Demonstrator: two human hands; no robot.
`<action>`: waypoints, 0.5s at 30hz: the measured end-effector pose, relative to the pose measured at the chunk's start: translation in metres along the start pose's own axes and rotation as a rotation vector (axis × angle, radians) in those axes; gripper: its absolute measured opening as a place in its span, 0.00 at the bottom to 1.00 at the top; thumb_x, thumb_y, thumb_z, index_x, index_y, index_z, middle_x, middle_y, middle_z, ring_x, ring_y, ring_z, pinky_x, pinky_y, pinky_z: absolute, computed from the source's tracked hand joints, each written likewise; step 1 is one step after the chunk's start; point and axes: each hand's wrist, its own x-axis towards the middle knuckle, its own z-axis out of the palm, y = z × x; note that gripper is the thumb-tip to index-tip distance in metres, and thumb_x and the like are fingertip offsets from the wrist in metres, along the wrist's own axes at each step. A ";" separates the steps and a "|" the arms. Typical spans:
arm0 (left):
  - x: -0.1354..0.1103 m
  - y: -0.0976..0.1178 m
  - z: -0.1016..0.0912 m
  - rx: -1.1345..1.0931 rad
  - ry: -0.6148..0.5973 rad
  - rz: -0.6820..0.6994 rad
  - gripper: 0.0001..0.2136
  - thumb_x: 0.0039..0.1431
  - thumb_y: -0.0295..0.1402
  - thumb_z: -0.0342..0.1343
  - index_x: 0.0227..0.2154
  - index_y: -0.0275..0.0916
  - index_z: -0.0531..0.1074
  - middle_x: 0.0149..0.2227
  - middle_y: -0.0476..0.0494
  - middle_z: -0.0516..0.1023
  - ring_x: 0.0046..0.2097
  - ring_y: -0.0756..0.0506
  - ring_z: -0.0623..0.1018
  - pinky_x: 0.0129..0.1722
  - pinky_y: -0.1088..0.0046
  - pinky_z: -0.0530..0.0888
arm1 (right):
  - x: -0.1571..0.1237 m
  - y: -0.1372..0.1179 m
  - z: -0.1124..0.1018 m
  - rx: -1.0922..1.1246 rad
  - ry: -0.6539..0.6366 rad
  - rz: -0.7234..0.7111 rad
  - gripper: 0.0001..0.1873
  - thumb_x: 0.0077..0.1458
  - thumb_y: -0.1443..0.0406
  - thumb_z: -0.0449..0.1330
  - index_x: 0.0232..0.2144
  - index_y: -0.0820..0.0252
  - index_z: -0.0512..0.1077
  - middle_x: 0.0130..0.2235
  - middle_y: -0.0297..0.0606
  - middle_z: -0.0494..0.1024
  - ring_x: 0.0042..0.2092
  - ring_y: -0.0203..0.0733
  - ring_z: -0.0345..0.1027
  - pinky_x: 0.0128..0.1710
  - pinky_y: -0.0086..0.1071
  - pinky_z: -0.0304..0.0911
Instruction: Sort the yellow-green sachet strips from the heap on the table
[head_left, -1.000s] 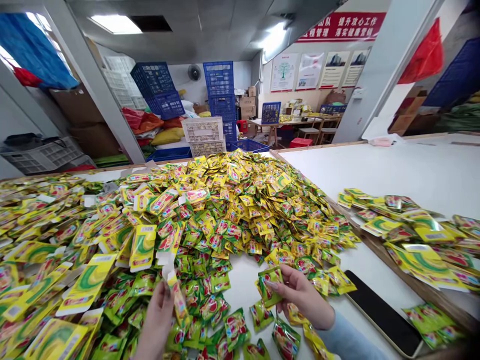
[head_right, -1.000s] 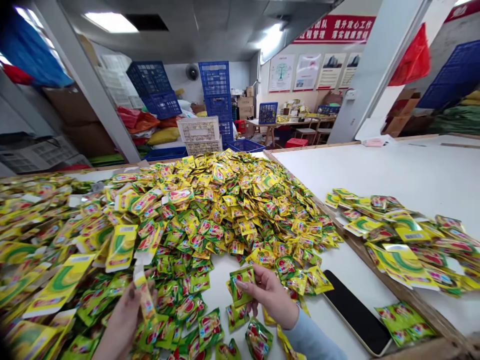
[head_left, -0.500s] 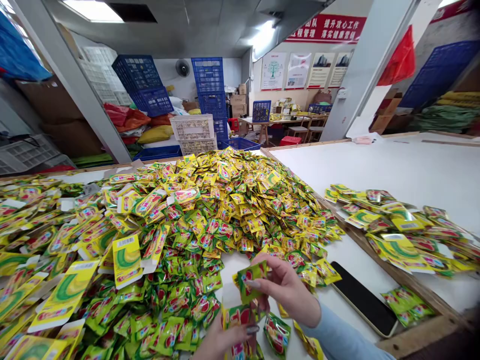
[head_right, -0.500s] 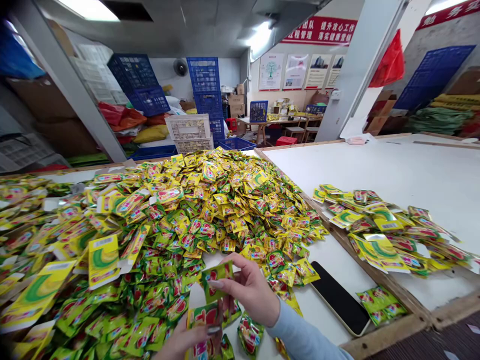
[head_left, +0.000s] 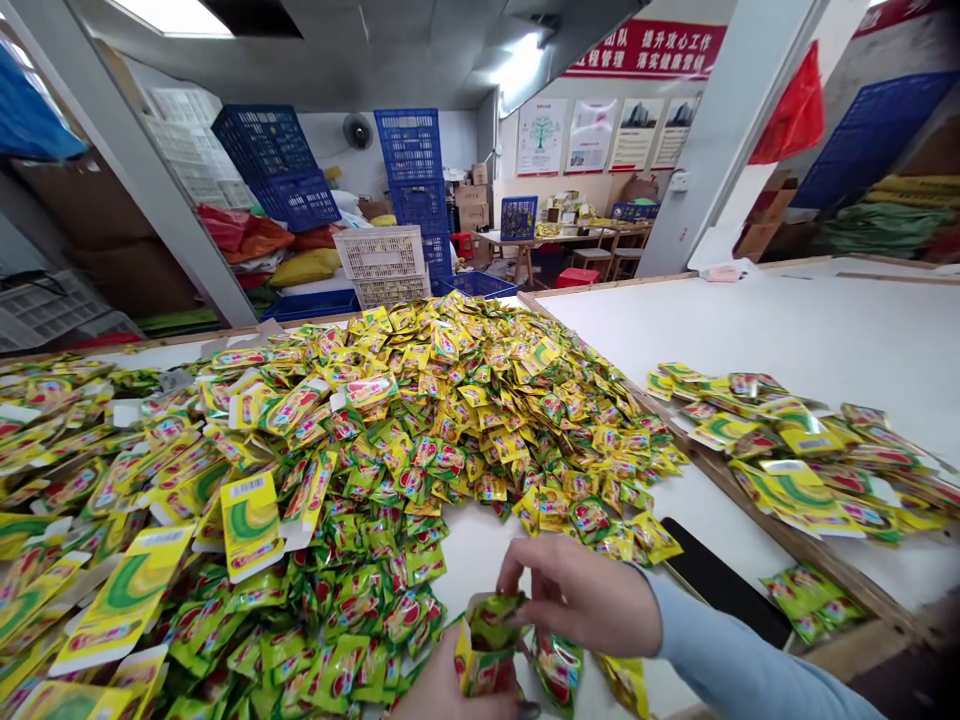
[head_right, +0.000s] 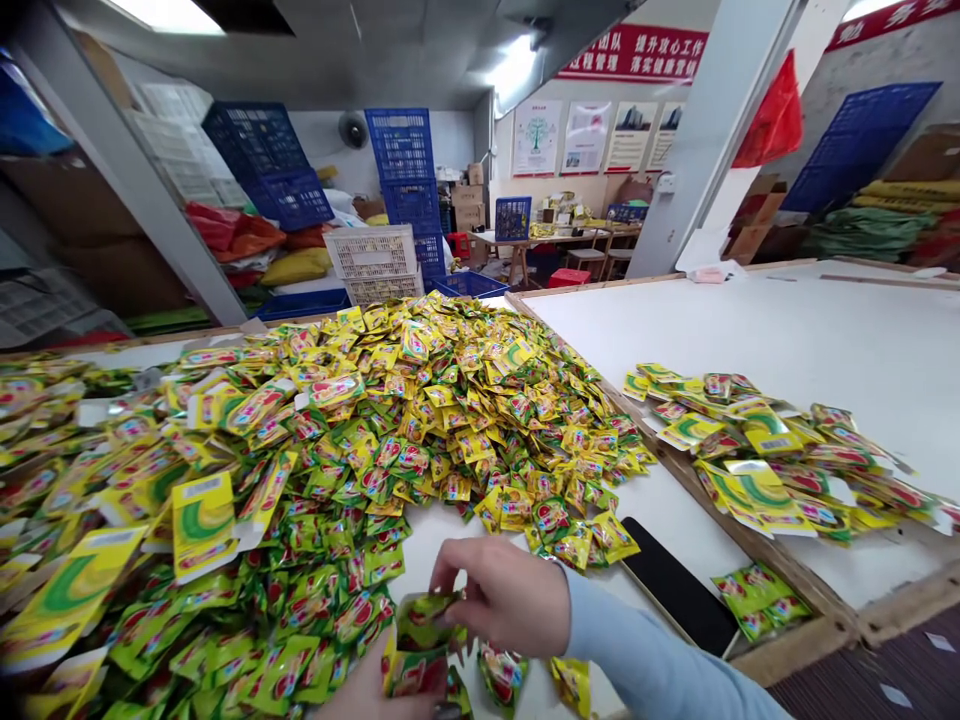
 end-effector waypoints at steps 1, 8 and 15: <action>-0.001 0.001 -0.001 0.001 -0.027 -0.003 0.24 0.37 0.36 0.67 0.39 0.37 0.66 0.37 0.44 0.74 0.41 0.42 0.73 0.44 0.65 0.67 | -0.001 0.002 0.000 0.006 0.033 -0.011 0.08 0.49 0.69 0.58 0.35 0.59 0.74 0.29 0.35 0.74 0.28 0.34 0.66 0.30 0.25 0.60; 0.004 -0.011 -0.004 0.112 0.020 -0.026 0.27 0.36 0.32 0.66 0.43 0.38 0.65 0.42 0.41 0.75 0.45 0.38 0.73 0.48 0.60 0.66 | -0.014 0.017 0.024 0.250 -0.109 -0.024 0.17 0.59 0.59 0.49 0.33 0.60 0.75 0.23 0.34 0.74 0.24 0.33 0.67 0.25 0.24 0.61; 0.012 0.002 0.010 0.330 -0.098 0.152 0.41 0.41 0.34 0.63 0.58 0.42 0.49 0.55 0.36 0.64 0.55 0.38 0.66 0.53 0.59 0.63 | -0.043 0.042 0.018 0.239 0.192 0.056 0.13 0.53 0.59 0.57 0.23 0.60 0.75 0.24 0.37 0.74 0.28 0.38 0.67 0.28 0.28 0.61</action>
